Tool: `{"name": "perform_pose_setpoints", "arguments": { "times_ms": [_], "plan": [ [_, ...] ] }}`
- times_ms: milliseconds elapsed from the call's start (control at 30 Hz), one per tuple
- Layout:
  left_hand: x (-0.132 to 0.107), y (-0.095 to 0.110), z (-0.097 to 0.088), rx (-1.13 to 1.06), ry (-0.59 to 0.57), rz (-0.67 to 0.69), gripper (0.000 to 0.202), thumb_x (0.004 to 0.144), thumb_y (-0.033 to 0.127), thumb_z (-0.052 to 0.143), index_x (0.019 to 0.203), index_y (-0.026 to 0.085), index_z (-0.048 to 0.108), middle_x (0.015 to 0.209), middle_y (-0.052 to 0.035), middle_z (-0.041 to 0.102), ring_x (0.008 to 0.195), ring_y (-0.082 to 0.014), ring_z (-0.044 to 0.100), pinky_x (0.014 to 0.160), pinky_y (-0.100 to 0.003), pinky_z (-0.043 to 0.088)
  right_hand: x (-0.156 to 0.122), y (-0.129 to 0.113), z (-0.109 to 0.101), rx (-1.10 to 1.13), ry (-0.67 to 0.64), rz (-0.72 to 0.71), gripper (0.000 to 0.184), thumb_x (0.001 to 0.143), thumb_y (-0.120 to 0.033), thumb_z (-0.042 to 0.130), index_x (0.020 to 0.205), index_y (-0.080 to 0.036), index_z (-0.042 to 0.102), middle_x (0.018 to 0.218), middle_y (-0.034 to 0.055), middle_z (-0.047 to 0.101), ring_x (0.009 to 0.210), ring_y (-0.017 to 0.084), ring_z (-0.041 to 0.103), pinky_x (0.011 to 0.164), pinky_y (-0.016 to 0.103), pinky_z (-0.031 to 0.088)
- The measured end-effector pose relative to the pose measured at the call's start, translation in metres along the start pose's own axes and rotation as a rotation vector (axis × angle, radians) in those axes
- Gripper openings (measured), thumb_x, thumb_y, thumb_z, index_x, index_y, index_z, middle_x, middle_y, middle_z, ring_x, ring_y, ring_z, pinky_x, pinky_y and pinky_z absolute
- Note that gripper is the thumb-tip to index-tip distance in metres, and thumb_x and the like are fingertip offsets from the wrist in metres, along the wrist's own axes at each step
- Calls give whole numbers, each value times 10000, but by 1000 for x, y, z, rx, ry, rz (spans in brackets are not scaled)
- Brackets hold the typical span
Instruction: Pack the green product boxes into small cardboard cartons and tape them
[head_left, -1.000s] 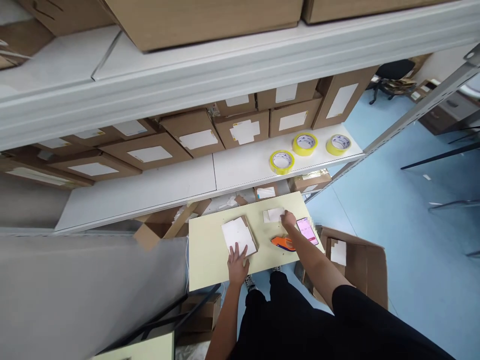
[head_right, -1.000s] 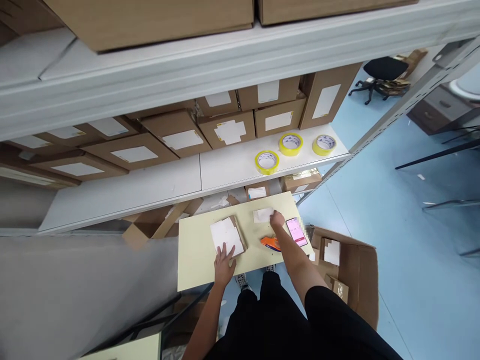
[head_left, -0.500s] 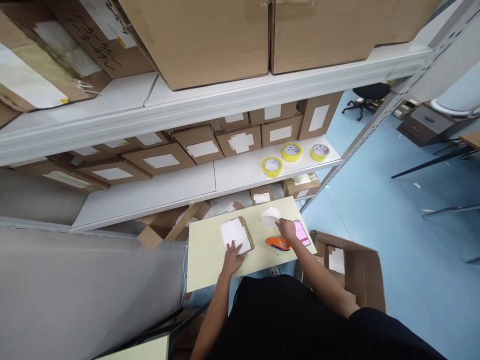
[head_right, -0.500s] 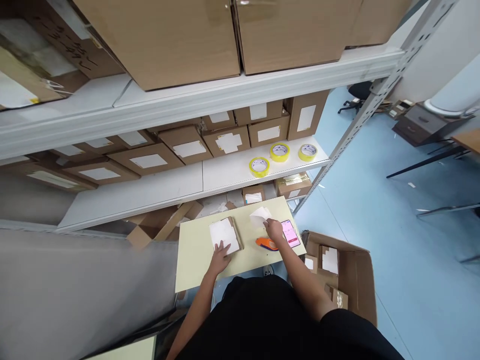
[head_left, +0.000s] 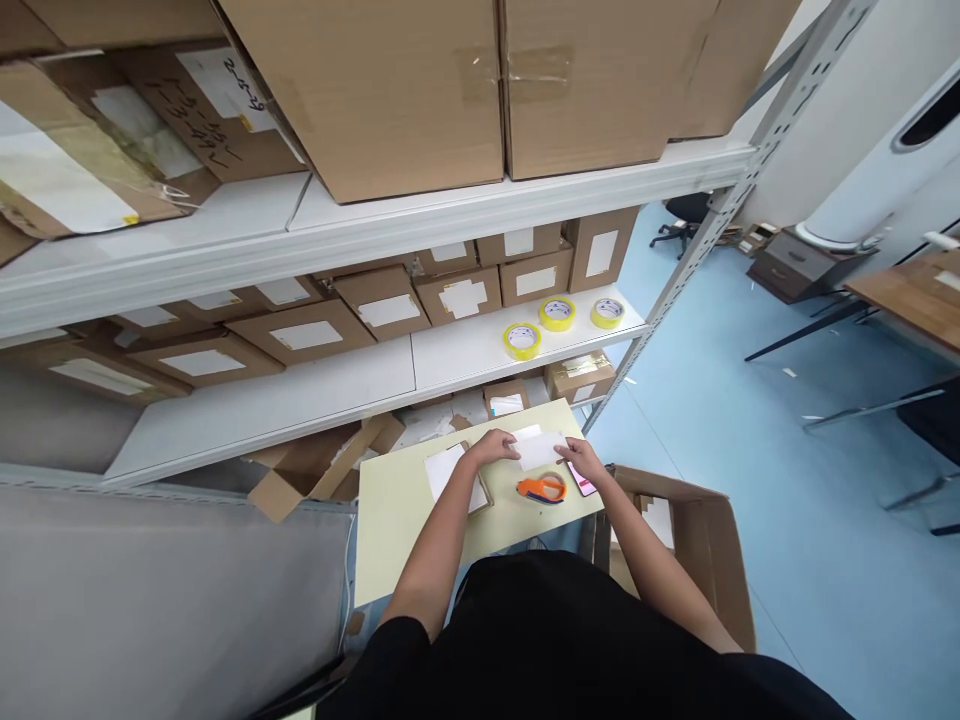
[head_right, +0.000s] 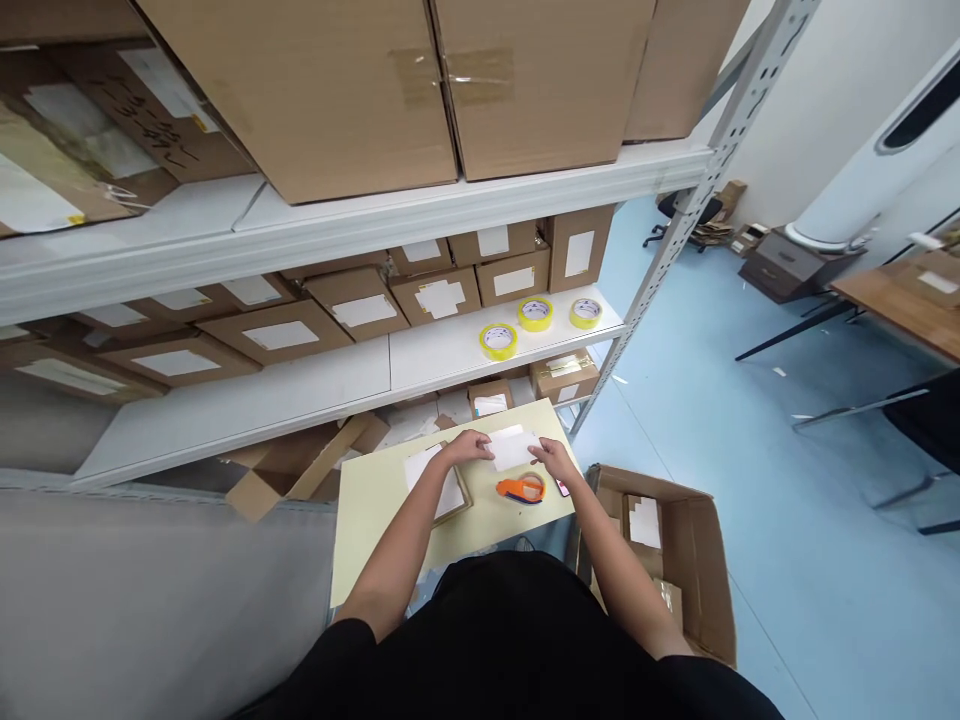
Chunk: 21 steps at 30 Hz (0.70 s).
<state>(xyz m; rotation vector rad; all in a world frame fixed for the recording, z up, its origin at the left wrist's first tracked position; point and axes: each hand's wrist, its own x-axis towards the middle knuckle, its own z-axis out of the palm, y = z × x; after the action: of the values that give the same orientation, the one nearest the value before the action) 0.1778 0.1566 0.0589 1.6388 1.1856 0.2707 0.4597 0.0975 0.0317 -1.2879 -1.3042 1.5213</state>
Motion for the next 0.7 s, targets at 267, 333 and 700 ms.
{"name": "perform_pose_setpoints", "arguments": {
  "times_ms": [267,333,700],
  "plan": [
    [-21,-19,-19,-375,152,-7,469,509,562,939,713,167,787,801,-93,794,788,-235,704,815,-349,535,-6,-7,-28,236,220,66,537,664,-697,856,835,-211,708,691,21,730,637,230,683,582,334,542],
    [-22,-23,-21,-396,182,0,465,520,560,942,730,170,798,829,-105,802,812,-239,713,851,-361,543,-7,-15,-37,299,218,77,520,687,-648,868,913,-199,734,750,40,766,636,226,694,587,337,554],
    [18,6,41,-374,458,-33,677,579,373,955,1205,183,780,1303,-145,740,811,-185,689,885,-372,565,-3,-34,6,420,189,25,417,671,-402,883,1009,-212,729,961,41,799,740,194,705,705,320,580]
  ]
}}
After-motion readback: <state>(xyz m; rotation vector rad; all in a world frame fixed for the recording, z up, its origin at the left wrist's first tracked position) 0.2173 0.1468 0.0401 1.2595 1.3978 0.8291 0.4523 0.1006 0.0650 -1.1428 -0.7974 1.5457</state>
